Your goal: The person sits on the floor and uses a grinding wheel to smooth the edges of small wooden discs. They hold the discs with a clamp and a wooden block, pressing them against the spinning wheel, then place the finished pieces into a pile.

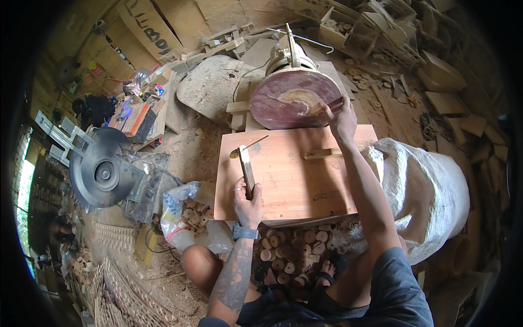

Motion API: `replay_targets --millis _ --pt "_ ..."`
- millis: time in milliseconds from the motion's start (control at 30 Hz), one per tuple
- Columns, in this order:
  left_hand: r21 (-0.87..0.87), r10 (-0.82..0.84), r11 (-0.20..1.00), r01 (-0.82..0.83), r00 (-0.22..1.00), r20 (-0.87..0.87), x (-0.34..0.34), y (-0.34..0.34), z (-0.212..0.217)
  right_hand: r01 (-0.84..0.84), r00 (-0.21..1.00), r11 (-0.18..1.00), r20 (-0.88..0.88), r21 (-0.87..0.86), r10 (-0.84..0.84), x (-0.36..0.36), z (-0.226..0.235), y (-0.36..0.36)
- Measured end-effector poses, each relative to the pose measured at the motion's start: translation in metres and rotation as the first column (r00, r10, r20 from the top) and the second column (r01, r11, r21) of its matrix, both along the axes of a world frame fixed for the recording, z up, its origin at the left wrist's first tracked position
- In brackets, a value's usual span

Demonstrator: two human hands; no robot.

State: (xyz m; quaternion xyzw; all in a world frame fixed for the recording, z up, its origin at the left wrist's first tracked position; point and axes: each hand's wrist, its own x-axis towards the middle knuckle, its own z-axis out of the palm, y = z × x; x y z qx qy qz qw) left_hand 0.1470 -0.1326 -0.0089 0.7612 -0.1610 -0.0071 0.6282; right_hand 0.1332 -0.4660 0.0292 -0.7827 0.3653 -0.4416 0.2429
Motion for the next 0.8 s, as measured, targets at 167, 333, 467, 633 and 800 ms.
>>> replay_targets --millis 167,333,467,633,800 --pt "0.005 -0.005 1.0 0.005 1.0 0.008 0.001 0.0 -0.001 -0.085 0.996 0.995 0.018 0.054 0.085 -0.004 -0.003 -0.01" --pt "0.022 -0.005 1.0 0.004 0.999 0.038 0.003 0.001 -0.005 -0.126 0.991 0.99 0.051 0.064 0.122 -0.008 -0.001 -0.008" --pt "0.015 -0.006 1.0 0.005 1.0 0.028 0.003 0.001 -0.005 0.057 0.982 0.981 0.186 -0.185 -0.022 0.003 -0.001 0.012" --pt "-0.017 -0.037 0.999 0.037 0.999 0.021 0.003 0.0 -0.006 0.002 0.988 0.98 0.152 -0.198 0.028 0.018 0.004 0.029" --pt "0.034 -0.031 0.999 0.029 0.999 0.034 0.004 0.002 -0.005 0.012 0.994 0.988 0.109 -0.155 0.005 0.022 0.007 0.025"
